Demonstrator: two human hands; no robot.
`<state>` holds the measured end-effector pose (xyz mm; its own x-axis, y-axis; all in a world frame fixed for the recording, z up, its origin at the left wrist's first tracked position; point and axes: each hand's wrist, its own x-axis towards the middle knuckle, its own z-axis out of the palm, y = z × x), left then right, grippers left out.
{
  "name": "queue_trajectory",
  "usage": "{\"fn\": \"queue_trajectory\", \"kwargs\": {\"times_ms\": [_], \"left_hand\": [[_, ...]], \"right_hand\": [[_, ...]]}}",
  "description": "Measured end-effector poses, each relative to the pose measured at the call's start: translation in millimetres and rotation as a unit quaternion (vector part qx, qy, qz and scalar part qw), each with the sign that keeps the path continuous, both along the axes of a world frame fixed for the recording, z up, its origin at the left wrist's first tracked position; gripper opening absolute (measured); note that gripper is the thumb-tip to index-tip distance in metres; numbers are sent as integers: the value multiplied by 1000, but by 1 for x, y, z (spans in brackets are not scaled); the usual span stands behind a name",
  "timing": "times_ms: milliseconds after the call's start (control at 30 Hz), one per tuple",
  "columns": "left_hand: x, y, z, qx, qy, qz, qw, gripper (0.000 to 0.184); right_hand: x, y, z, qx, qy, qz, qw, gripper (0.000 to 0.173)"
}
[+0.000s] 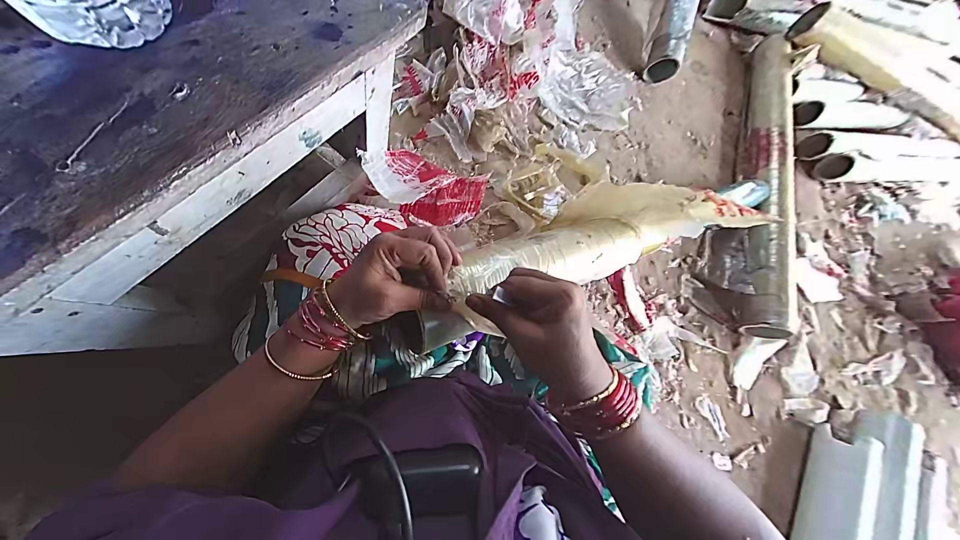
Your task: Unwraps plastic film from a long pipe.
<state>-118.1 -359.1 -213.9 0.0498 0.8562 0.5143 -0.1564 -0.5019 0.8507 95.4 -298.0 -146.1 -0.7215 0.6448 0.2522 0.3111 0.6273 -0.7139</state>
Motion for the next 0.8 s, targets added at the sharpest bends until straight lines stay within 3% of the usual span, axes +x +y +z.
{"fn": "queue_trajectory", "kwargs": {"times_ms": [200, 433, 500, 567, 667, 733, 800], "left_hand": [[2, -5, -2, -3, -9, -3, 1000, 14], [2, -5, -5, -1, -11, 18, 1000, 15], [3, -4, -6, -8, -17, 29, 999, 12], [-1, -1, -7, -10, -7, 50, 999, 8], [0, 2, -6, -9, 13, 61, 998, 6], [3, 1, -4, 7, 36, 87, 996, 6], [6, -7, 3, 14, 88, 142, 986, 9]], "right_hand": [[5, -8, -6, -227, 77, -91, 967, 26], [6, -4, -5, -338, 112, -139, 924, 24], [8, -4, 0, -304, 86, -118, 942, 24], [11, -9, 5, -141, 49, -54, 987, 19], [21, -32, 3, 45, 14, 20, 999, 13], [29, -51, -2, 79, -16, 39, 996, 17], [37, -64, -6, 49, -37, 68, 996, 21]]}}
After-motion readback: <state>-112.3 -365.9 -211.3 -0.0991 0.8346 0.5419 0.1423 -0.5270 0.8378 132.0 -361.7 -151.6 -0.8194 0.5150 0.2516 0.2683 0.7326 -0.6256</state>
